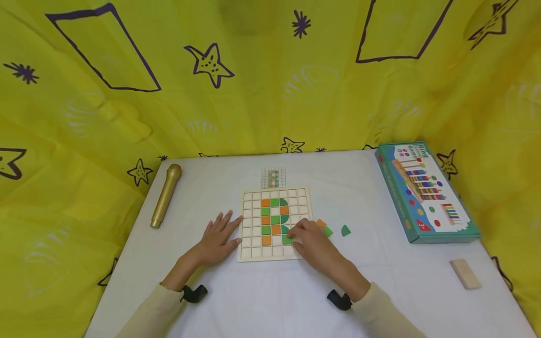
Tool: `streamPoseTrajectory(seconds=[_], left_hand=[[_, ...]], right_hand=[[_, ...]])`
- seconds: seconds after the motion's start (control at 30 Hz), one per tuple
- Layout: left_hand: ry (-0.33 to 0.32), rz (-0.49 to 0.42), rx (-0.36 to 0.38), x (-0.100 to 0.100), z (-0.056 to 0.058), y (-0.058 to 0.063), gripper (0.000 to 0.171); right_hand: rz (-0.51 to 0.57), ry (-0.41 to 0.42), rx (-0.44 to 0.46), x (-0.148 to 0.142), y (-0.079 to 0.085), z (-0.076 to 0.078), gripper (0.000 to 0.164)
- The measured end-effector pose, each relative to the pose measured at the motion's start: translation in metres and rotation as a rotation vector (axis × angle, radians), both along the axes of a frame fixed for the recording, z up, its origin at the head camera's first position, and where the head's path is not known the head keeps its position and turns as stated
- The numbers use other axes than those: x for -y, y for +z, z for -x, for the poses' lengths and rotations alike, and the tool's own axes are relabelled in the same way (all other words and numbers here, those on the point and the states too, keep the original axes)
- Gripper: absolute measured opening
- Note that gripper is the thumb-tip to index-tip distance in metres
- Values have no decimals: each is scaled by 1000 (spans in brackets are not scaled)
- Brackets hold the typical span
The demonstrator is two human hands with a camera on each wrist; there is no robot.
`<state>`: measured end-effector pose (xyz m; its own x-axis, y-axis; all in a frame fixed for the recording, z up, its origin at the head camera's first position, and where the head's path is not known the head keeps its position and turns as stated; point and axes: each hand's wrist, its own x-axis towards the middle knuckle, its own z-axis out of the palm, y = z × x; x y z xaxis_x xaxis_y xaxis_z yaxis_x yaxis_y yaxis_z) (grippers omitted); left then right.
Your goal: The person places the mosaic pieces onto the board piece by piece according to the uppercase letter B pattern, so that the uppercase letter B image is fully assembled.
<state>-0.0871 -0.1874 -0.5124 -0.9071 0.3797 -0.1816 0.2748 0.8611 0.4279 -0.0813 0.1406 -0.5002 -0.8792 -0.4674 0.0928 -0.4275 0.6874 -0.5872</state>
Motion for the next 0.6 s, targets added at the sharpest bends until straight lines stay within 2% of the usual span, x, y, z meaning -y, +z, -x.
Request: streamPoseTrajectory(seconds=[0.33, 0.47, 0.6], left_hand=[[3, -7, 13, 0, -1, 1, 64], [7, -3, 29, 1, 0, 0, 64], [9, -3, 26, 1, 0, -1, 64]], right_hand=[[-69, -281, 107, -47, 6, 10, 42], [-103, -312, 140, -58, 4, 9, 35], [-107, -304, 130, -64, 3, 7, 24]])
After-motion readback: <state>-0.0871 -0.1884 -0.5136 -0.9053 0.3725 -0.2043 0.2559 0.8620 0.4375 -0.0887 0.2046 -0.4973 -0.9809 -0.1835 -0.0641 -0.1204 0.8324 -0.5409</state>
